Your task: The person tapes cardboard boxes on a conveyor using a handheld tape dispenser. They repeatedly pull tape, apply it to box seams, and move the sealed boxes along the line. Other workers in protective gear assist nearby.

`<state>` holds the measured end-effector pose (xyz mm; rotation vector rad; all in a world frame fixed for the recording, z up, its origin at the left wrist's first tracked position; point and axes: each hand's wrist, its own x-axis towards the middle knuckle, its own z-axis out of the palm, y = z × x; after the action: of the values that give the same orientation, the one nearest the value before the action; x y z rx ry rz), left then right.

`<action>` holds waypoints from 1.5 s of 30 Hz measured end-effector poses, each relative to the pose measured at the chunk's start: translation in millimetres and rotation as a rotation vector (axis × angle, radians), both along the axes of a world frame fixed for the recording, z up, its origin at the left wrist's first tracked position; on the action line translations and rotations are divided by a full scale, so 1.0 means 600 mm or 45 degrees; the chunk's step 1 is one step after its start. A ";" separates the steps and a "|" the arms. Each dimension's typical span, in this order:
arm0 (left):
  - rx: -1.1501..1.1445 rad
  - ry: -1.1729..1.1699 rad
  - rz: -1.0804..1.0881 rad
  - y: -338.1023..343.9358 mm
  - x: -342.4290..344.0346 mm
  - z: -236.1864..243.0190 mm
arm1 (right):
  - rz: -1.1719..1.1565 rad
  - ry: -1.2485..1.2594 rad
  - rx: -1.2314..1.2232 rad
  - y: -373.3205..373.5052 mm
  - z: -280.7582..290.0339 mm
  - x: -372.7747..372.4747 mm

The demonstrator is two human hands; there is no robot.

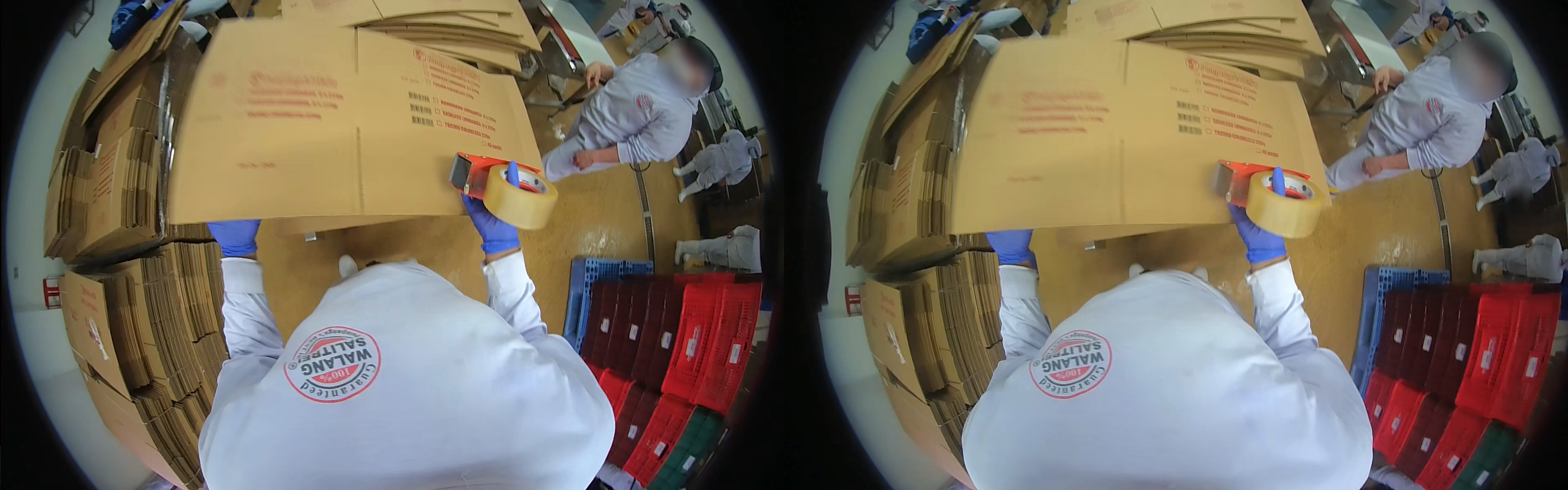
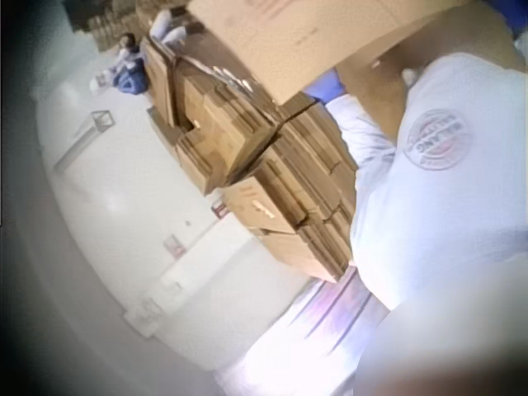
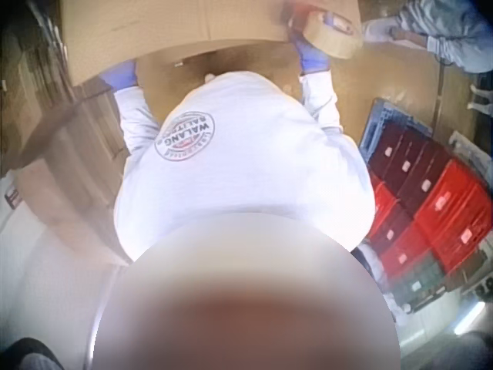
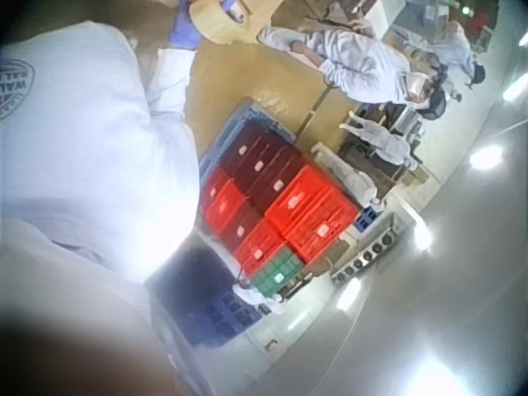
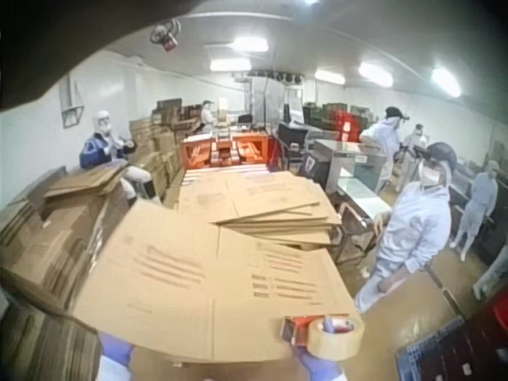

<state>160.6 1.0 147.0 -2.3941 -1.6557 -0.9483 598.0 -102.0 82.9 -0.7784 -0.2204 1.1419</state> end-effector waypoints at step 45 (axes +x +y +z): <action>-1.333 -1.502 0.320 0.059 -0.117 -0.385 | 1.194 -0.833 -0.023 0.362 -0.214 -0.462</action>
<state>90.6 36.6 -83.9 -1.8515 -3.4447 -2.0247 320.7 115.2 -45.7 -1.0884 -1.2192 1.7175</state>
